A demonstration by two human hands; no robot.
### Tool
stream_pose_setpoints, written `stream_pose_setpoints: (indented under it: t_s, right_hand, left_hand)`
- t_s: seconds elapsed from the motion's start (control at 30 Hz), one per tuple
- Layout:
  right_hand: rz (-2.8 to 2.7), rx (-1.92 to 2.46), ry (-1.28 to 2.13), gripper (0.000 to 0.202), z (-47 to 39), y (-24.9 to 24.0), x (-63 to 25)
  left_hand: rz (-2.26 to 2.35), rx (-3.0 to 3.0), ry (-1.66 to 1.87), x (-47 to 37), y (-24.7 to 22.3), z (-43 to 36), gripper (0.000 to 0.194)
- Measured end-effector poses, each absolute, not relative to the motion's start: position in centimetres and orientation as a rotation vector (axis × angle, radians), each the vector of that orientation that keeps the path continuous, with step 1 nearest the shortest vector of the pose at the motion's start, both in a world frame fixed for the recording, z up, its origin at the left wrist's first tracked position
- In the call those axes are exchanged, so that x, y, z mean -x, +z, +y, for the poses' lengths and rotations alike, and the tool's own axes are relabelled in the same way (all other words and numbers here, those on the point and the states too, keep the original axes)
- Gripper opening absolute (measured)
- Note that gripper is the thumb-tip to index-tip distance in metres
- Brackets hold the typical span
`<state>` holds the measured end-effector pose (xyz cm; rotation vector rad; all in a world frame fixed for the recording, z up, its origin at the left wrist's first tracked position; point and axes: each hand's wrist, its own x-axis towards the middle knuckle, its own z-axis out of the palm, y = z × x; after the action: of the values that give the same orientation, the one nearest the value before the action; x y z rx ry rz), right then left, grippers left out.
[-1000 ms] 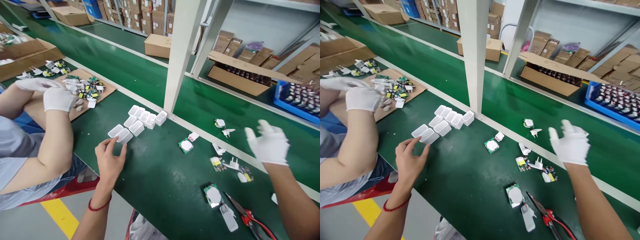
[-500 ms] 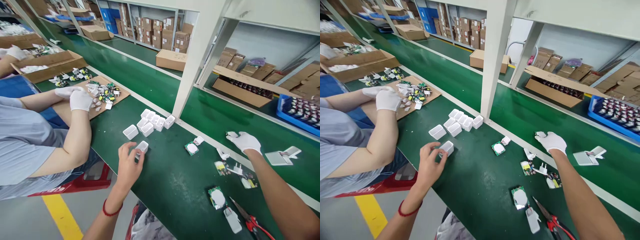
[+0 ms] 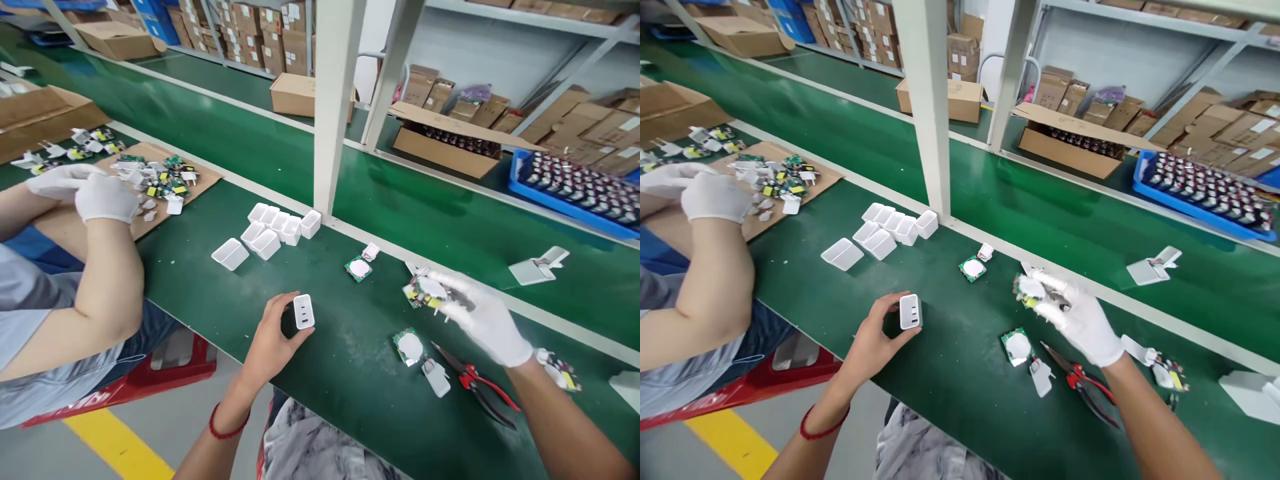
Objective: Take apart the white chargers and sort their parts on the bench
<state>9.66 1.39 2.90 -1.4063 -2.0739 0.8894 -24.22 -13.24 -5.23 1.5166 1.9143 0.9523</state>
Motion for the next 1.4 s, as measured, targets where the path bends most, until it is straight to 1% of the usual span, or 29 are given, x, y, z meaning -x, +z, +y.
stream_pose_setpoints:
  t_s: [0.1, 0.2, 0.3, 0.4, 0.47, 0.6, 0.63, 0.73, 0.8, 0.87, 1.0, 1.03, 1.07, 1.17, 1.2, 1.23, 1.27, 1.37, 1.4]
  right_hand:
    - [-1.868, 1.323, 1.157, 0.056, -1.3, 2.7, -9.5]
    - [-1.694, 1.195, 1.297, 0.06, -2.8, 2.1, -8.8]
    - [-1.722, 0.949, 1.457, 0.063, -3.3, 1.6, -7.8]
    - [-1.806, 0.777, 1.525, 0.064, -3.1, 1.3, -6.9]
    - [-1.792, 0.766, 1.535, 0.065, -3.1, 1.1, -6.7]
    - [-1.677, 0.897, 1.447, 0.066, -3.6, 0.0, -7.3]
    - [-1.647, 0.943, 1.435, 0.065, -3.6, -0.3, -7.6]
    - [-1.626, 1.019, 1.454, 0.059, -3.4, -0.8, -8.0]
    - [-1.662, 1.021, 1.433, 0.057, -3.4, -0.6, -7.9]
    - [-1.704, 1.008, 1.379, 0.055, -3.4, -0.4, -7.7]
    - [-1.779, 0.992, 1.294, 0.054, -3.5, -0.2, -7.2]
    - [-1.798, 1.003, 1.27, 0.055, -3.5, -0.2, -7.2]
    - [-1.817, 1.015, 1.247, 0.055, -3.5, -0.3, -7.2]
    - [-1.849, 1.026, 1.228, 0.056, -3.5, -0.4, -7.2]
    - [-1.847, 1.026, 1.239, 0.055, -3.5, -0.5, -7.3]
    - [-1.838, 1.03, 1.247, 0.054, -3.5, -0.6, -7.4]
    - [-1.826, 1.04, 1.247, 0.054, -3.6, -0.7, -7.5]
    - [-1.814, 1.076, 1.229, 0.054, -3.5, -0.8, -7.7]
    - [-1.831, 1.078, 1.221, 0.056, -3.5, -0.7, -7.7]
  left_hand:
    - [1.819, -1.497, 1.021, 22.0, -4.7, -12.7, 0.049]
    - [1.753, -1.536, 1.033, 19.6, -4.6, -12.3, 0.053]
    - [1.737, -1.666, 1.032, 17.6, -5.6, -11.5, 0.055]
    - [1.764, -1.787, 1.014, 16.4, -6.8, -10.4, 0.047]
    - [1.775, -1.801, 0.972, 15.9, -6.9, -10.0, 0.048]
    - [1.677, -1.788, 0.841, 16.0, -5.7, -10.3, 0.065]
    - [1.652, -1.778, 0.832, 16.2, -5.4, -10.4, 0.064]
    - [1.656, -1.734, 0.848, 16.4, -4.9, -10.7, 0.046]
    - [1.692, -1.713, 0.854, 16.5, -5.0, -10.9, 0.04]
    - [1.706, -1.703, 0.845, 16.3, -5.1, -11.1, 0.046]
    - [1.762, -1.631, 0.854, 15.5, -5.3, -11.1, 0.07]
    - [1.791, -1.618, 0.866, 15.2, -5.3, -11.0, 0.072]
    - [1.812, -1.622, 0.875, 14.9, -5.3, -10.9, 0.07]
    - [1.807, -1.722, 0.842, 14.4, -5.2, -10.6, 0.052]
    - [1.807, -1.755, 0.816, 14.5, -5.1, -10.7, 0.05]
    - [1.808, -1.78, 0.786, 14.7, -4.9, -10.8, 0.052]
    - [1.795, -1.798, 0.748, 15.2, -4.7, -11.0, 0.059]
    - [1.585, -1.806, 0.602, 17.1, -3.7, -11.7, 0.087]
    - [1.488, -1.79, 0.56, 17.8, -3.4, -11.8, 0.092]
